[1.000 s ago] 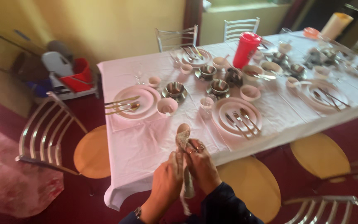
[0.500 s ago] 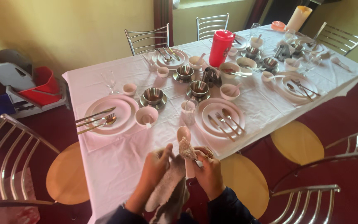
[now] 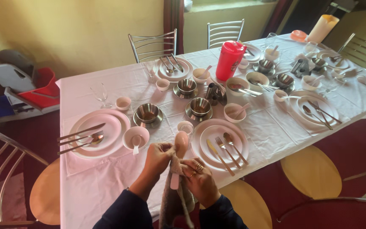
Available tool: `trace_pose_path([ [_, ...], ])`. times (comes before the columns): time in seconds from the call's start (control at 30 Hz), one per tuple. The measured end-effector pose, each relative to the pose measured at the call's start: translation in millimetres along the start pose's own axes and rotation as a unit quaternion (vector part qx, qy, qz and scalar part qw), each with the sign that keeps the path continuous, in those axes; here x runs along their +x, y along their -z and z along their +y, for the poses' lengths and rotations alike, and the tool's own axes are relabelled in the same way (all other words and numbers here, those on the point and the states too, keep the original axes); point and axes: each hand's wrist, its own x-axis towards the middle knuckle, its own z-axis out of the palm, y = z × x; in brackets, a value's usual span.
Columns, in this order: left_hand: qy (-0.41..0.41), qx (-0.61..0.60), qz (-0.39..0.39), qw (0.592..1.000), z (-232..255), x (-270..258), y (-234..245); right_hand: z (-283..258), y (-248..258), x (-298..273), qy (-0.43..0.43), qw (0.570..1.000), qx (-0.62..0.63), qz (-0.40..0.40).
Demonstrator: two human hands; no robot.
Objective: The person wipes several spoons with a cloth after taking them from a drawer, then places them onto a dining table.
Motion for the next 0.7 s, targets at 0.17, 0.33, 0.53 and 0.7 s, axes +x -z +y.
trace_pose_path([
  [0.17,0.025,0.024,0.031,0.999,-2.1,21.8,3.4,11.6,-5.5,0.2,0.058,0.997,0.042,-0.022],
  [0.33,0.046,0.002,0.016,0.999,-0.7,34.7,3.1,8.7,-2.2,10.2,0.066,0.997,0.049,-0.01],
  [0.53,0.151,-0.026,-0.061,0.986,15.7,36.7,0.4,14.3,-4.3,26.2,0.003,0.999,-0.034,0.013],
  [0.7,0.224,-0.142,-0.198,0.944,15.4,32.4,19.8,23.6,-13.3,30.4,0.015,0.999,-0.048,0.0],
])
